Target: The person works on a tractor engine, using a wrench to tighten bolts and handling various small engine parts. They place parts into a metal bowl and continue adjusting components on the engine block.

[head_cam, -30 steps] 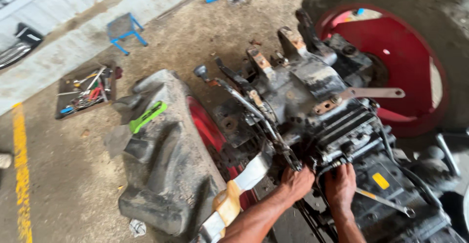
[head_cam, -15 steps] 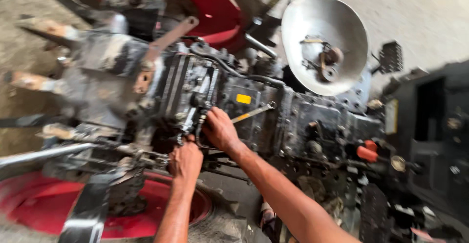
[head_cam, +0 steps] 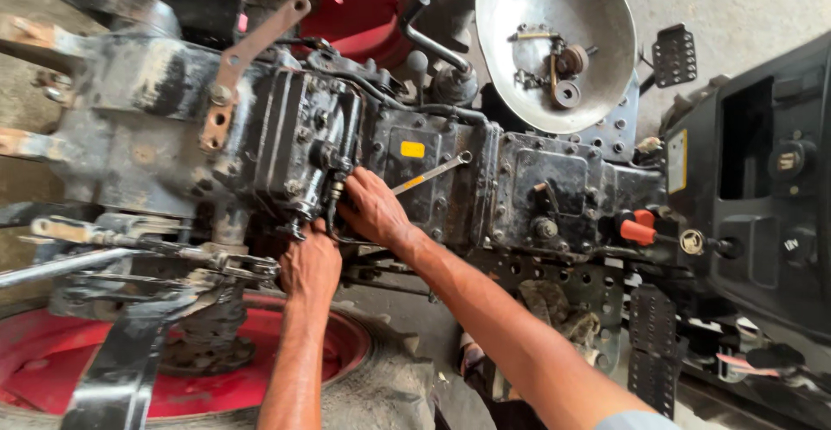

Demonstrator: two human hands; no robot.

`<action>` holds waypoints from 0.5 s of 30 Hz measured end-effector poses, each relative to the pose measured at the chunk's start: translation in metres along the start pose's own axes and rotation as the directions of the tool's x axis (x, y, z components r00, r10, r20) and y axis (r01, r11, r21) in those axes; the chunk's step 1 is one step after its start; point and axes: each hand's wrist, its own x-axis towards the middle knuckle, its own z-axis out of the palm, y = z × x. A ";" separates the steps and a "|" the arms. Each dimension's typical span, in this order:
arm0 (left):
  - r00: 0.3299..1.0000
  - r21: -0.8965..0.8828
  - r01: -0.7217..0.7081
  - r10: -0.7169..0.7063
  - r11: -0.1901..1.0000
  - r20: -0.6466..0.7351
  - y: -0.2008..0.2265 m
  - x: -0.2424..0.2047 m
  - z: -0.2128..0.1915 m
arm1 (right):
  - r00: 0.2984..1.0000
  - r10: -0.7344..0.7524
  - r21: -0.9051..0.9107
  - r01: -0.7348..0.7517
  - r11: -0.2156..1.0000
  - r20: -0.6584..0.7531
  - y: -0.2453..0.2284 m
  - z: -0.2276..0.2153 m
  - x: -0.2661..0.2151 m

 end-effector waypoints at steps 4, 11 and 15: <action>1.000 -0.048 -0.001 0.002 0.999 0.020 0.000 -0.001 -0.004 | 0.999 -0.051 0.022 0.051 0.998 0.013 0.005 -0.001 -0.006; 0.999 0.007 -0.008 0.008 1.000 0.035 0.008 -0.007 -0.021 | 0.998 0.040 -0.005 -0.040 0.999 0.040 0.003 0.001 0.001; 0.999 0.099 0.011 -0.006 0.995 -0.051 0.011 -0.020 -0.027 | 0.996 -0.082 0.020 0.082 0.996 -0.027 0.005 -0.005 -0.001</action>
